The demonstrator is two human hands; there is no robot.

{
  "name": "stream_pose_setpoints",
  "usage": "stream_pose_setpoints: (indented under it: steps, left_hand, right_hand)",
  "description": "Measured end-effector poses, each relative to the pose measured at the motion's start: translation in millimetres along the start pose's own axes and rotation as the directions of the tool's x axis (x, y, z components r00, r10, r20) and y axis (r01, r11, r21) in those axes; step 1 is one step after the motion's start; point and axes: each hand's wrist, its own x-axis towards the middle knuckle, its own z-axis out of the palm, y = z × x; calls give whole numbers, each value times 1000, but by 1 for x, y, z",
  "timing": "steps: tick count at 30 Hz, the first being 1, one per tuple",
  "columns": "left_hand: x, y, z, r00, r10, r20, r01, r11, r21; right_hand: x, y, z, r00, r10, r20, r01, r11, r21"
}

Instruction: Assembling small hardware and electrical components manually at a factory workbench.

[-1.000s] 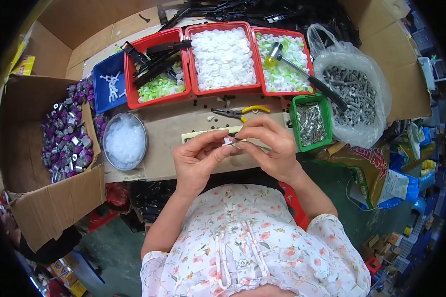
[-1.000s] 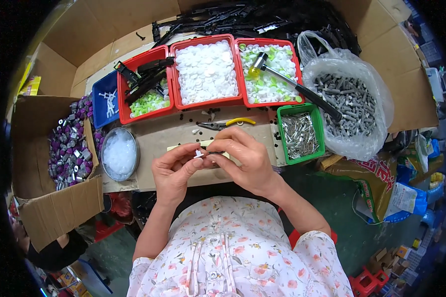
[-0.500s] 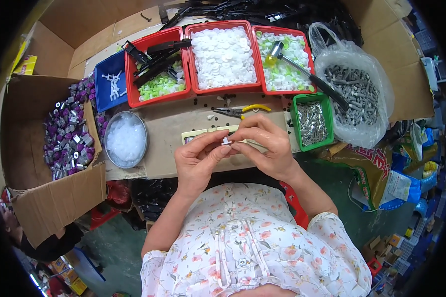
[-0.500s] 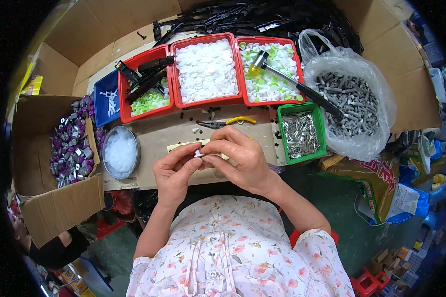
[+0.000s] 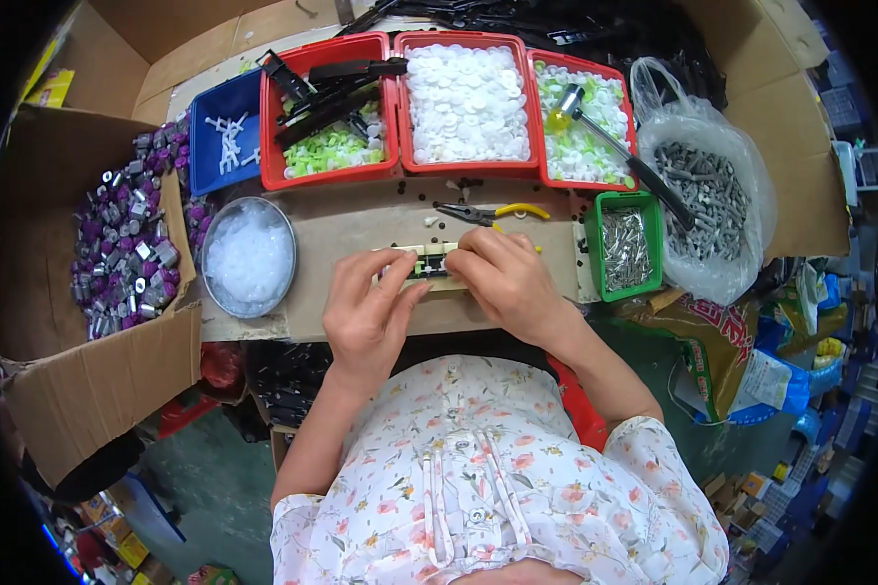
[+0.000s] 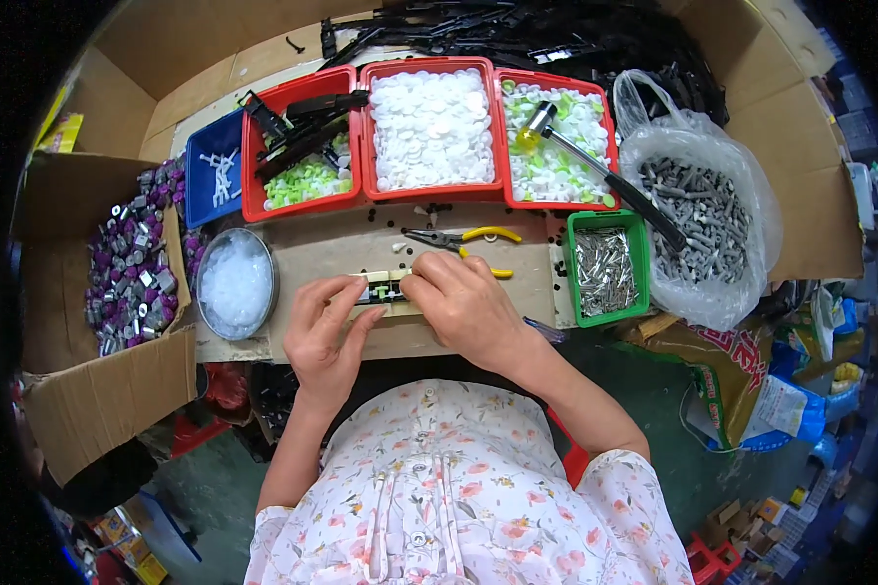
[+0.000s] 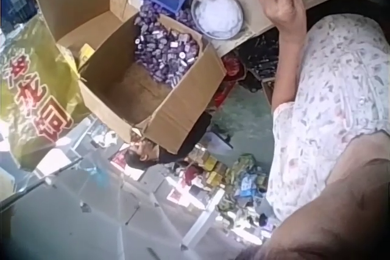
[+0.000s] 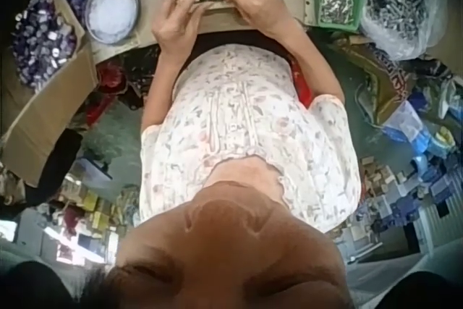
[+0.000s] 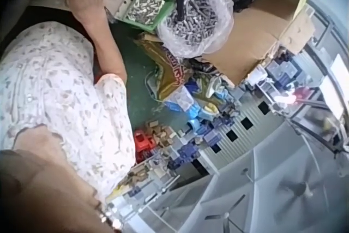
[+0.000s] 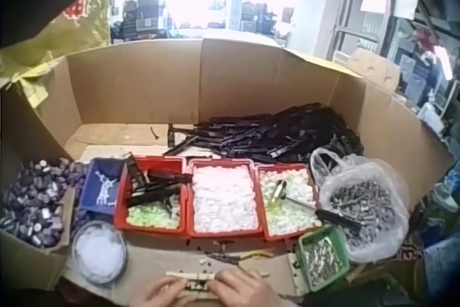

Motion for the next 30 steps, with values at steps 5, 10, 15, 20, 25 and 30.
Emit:
stream_pose_setpoints:
  steps: [5, 10, 15, 20, 25, 30]
  left_hand:
    - [-20, -14, 2, 985, 171, 29, -174, 969, 176]
    - [-28, -15, 7, 979, 194, 64, -203, 958, 204]
    - [-24, -18, 13, 945, 294, 145, -324, 902, 284]
    - [-24, -22, 17, 933, 314, 174, -356, 872, 336]
    - [-21, -21, 18, 930, 310, 195, -360, 875, 323]
    - [-20, -22, 18, 927, 316, 200, -366, 875, 315]
  right_hand:
    - [3, 1, 10, 996, 3, 86, 3, 997, -71]
    - [4, -5, 10, 994, 33, 106, -18, 990, -138]
    - [8, -7, 10, 991, 51, 126, -36, 993, -116]
    - [8, -1, 5, 985, 62, 160, -61, 998, -7]
    - [7, 9, 3, 988, 142, 59, -148, 983, 106]
    - [3, 8, 5, 993, 47, 112, -52, 998, 46]
